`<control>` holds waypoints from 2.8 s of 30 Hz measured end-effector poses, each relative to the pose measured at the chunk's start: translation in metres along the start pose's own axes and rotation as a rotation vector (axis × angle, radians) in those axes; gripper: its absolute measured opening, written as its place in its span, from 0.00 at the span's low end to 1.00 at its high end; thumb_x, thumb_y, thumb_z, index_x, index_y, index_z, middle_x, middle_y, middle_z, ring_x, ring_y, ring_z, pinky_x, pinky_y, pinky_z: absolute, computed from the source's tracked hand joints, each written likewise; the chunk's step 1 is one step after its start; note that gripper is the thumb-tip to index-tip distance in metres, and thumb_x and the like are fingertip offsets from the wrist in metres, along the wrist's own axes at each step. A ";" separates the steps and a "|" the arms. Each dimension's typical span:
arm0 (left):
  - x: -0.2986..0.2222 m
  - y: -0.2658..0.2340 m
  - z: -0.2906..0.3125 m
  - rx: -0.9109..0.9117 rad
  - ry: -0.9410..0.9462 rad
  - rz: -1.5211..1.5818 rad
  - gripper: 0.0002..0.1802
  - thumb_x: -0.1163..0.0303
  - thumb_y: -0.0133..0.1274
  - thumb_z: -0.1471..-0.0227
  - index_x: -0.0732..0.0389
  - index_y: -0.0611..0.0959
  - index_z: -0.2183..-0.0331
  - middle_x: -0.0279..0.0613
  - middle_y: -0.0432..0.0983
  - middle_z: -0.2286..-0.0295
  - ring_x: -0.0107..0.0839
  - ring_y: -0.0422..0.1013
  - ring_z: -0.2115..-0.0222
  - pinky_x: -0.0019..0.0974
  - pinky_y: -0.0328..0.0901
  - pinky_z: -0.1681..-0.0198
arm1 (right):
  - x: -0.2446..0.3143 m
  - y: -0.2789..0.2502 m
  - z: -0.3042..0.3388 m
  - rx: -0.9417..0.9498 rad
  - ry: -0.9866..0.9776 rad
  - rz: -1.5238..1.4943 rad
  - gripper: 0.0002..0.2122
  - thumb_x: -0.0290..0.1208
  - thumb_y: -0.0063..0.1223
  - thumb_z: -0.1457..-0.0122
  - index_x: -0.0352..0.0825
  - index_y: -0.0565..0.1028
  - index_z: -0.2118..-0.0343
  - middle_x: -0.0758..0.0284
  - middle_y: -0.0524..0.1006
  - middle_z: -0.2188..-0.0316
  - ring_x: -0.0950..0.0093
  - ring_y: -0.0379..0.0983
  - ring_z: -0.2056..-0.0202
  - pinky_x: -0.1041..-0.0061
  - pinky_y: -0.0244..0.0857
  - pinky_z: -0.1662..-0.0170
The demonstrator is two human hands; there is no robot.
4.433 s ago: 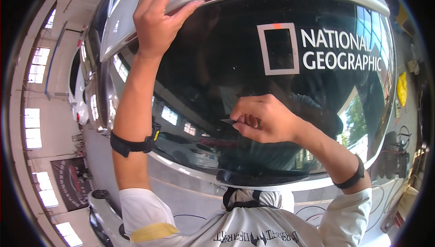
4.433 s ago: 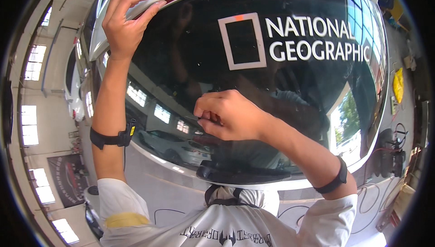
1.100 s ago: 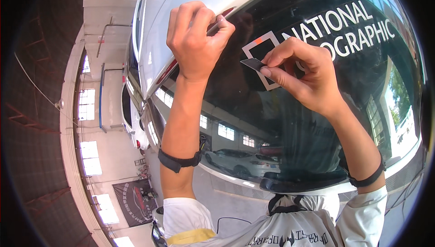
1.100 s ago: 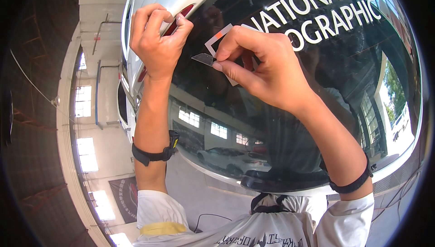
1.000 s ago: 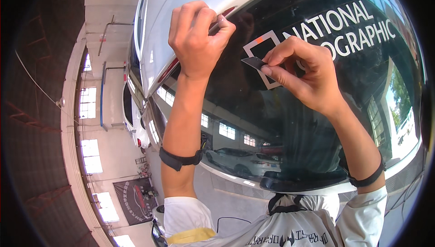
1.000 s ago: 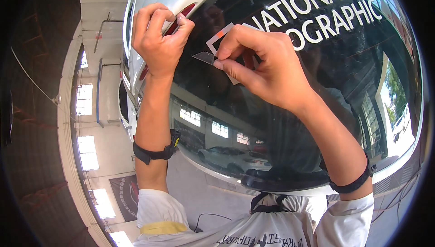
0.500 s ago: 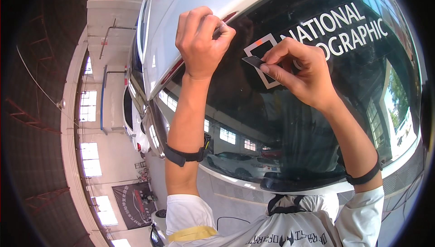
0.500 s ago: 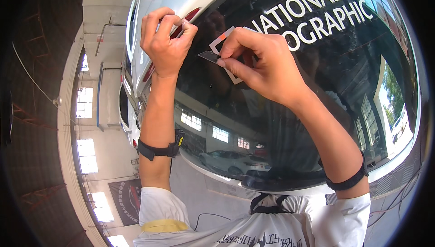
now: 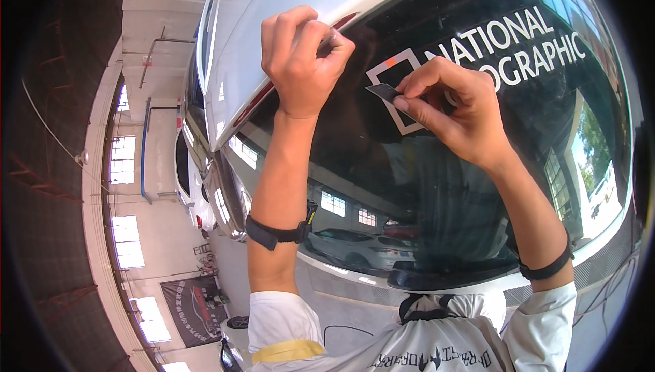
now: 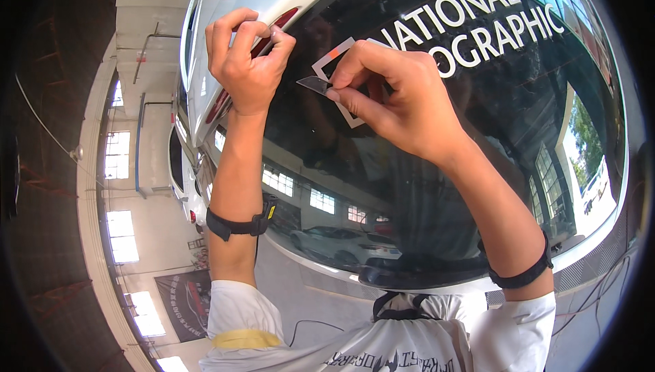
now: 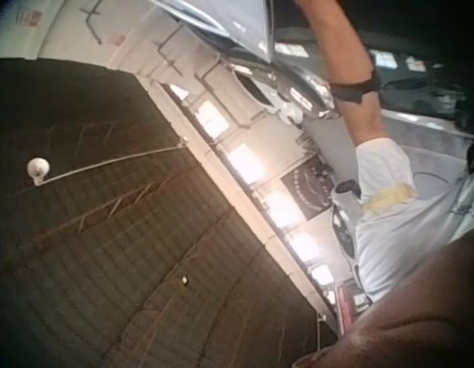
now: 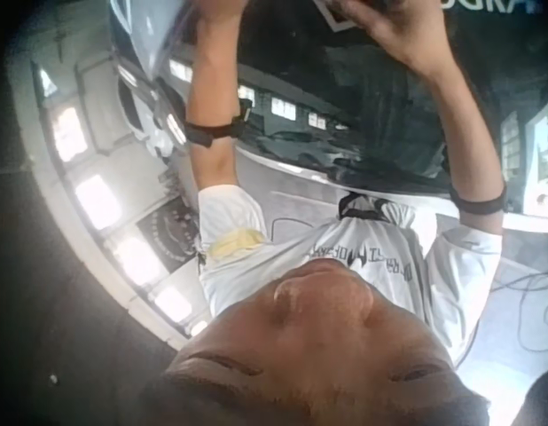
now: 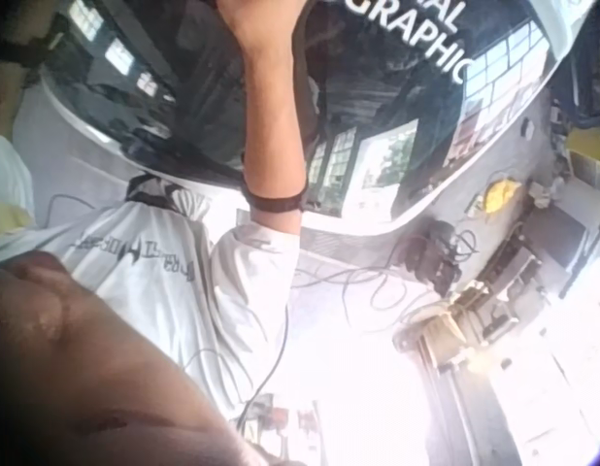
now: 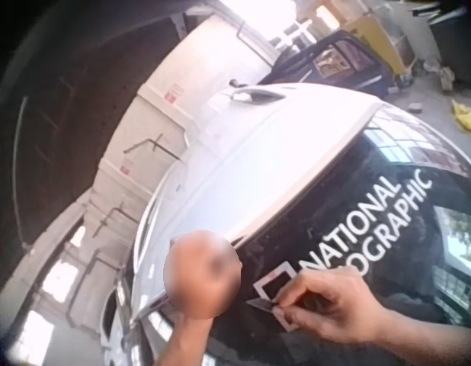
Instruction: The person applies a National Geographic logo sticker to the rear windshield of a white car. They use a squeegee tool to smooth the vinyl, remove the transfer tape, and press the edges to ensure adhesion. The person also wipes the glass surface with a cloth.
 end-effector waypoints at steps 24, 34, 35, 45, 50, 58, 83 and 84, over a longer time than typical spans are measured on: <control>-0.030 0.021 0.014 -0.062 -0.407 0.079 0.11 0.73 0.58 0.55 0.56 0.70 0.76 0.40 0.66 0.59 0.42 0.60 0.55 0.49 0.52 0.49 | -0.001 0.000 0.002 -0.012 -0.002 -0.007 0.08 0.15 0.64 0.46 0.33 0.76 0.70 0.72 0.79 0.77 0.85 0.74 0.79 0.84 0.63 0.76; -0.029 0.021 0.018 -0.067 -0.472 0.162 0.11 0.80 0.52 0.51 0.62 0.66 0.70 0.49 0.65 0.58 0.46 0.58 0.52 0.51 0.53 0.46 | -0.003 0.000 0.001 -0.028 -0.001 -0.026 0.07 0.16 0.65 0.46 0.33 0.76 0.70 0.72 0.79 0.77 0.85 0.74 0.79 0.84 0.64 0.75; -0.029 0.020 0.018 -0.077 -0.462 0.174 0.11 0.80 0.53 0.51 0.62 0.66 0.69 0.49 0.65 0.58 0.46 0.59 0.53 0.51 0.53 0.46 | -0.003 0.001 0.001 -0.026 0.005 -0.033 0.07 0.16 0.65 0.46 0.32 0.76 0.70 0.72 0.79 0.77 0.85 0.74 0.79 0.84 0.64 0.75; -0.065 -0.017 0.048 -0.352 -1.239 0.543 0.13 0.75 0.60 0.43 0.64 0.76 0.57 0.40 0.74 0.59 0.28 0.69 0.60 0.31 0.64 0.58 | -0.001 0.002 0.001 -0.010 0.004 0.001 0.07 0.15 0.64 0.45 0.32 0.77 0.69 0.72 0.80 0.74 0.87 0.71 0.78 0.86 0.62 0.75; -0.065 -0.042 0.043 -0.907 -1.631 1.577 0.24 0.76 0.47 0.35 0.77 0.68 0.41 0.56 0.68 0.44 0.44 0.67 0.41 0.47 0.63 0.33 | -0.001 0.002 0.000 -0.005 -0.005 -0.022 0.07 0.14 0.65 0.45 0.31 0.78 0.68 0.71 0.82 0.68 0.91 0.67 0.75 0.89 0.59 0.72; -0.065 -0.043 0.032 -1.127 -1.685 1.736 0.26 0.79 0.45 0.35 0.76 0.63 0.38 0.54 0.67 0.44 0.45 0.66 0.41 0.46 0.66 0.34 | -0.002 0.006 0.002 0.007 -0.002 0.076 0.07 0.15 0.65 0.43 0.30 0.76 0.66 0.66 0.82 0.66 0.88 0.73 0.71 0.88 0.65 0.68; -0.041 -0.020 0.028 -1.201 -1.914 1.367 0.15 0.79 0.57 0.40 0.73 0.78 0.51 0.49 0.77 0.56 0.37 0.78 0.58 0.33 0.77 0.50 | 0.000 0.016 -0.002 -0.078 -0.054 0.148 0.05 0.21 0.66 0.42 0.31 0.77 0.69 0.72 0.81 0.75 0.87 0.73 0.73 0.84 0.66 0.68; -0.041 -0.019 0.026 -1.208 -1.924 1.367 0.16 0.80 0.56 0.40 0.73 0.78 0.51 0.49 0.77 0.56 0.38 0.78 0.58 0.33 0.77 0.50 | 0.000 0.017 -0.001 -0.085 -0.063 0.149 0.06 0.21 0.66 0.42 0.31 0.77 0.69 0.72 0.80 0.75 0.87 0.73 0.73 0.84 0.66 0.68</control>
Point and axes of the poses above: each hand's wrist, its own z-axis away from the middle knuckle, its own y-axis out of the palm, x = y × z, the point moved 1 cm from there along -z, towards the middle knuckle
